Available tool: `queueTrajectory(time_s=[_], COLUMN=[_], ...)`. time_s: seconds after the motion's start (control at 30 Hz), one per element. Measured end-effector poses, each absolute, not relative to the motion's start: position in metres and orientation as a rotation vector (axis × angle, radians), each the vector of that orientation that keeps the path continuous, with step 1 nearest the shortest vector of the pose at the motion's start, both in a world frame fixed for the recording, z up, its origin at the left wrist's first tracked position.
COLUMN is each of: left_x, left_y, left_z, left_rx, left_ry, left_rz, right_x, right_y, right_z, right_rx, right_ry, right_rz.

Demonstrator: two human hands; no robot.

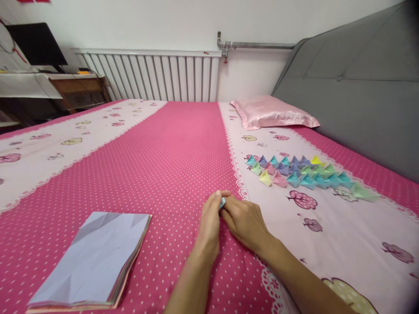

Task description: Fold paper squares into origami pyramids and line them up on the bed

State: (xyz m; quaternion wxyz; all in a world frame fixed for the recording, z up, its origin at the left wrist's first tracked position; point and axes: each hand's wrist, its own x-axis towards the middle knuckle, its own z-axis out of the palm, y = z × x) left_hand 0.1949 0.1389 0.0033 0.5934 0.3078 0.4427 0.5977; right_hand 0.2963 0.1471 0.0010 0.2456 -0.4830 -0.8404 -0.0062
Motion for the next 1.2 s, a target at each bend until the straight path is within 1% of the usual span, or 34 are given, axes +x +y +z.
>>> queueTrajectory(time_s=[0.17,0.53,0.77,0.9,1.0,1.2], left_x=[0.197,0.201,0.196,0.188,0.179,0.165], left_y=[0.139,0.138,0.141,0.147,0.150,0.150], left_z=[0.000,-0.005,0.003,0.009,0.013,0.017], left_rx=[0.706,0.647,0.497,0.237,0.161,0.079], left_ry=[1.010,0.968,0.927,0.817,0.671,0.655], left_rz=[1.370,1.335,1.297,1.272,1.221,1.222], right_x=[0.295,0.299,0.295,0.295,0.297,0.300], right_y=[0.147,0.145,0.145,0.144,0.145,0.144], right_z=[-0.001,0.004,0.005,0.010,0.014,0.020], right_rx=[-1.322,-1.308,-1.379,-1.288,-1.235,-1.048], right_ry=[-2.282,-2.304,-2.330,-2.267,-2.172,-2.164], right_rz=[-0.023,0.126,0.033,0.104,0.194,0.309])
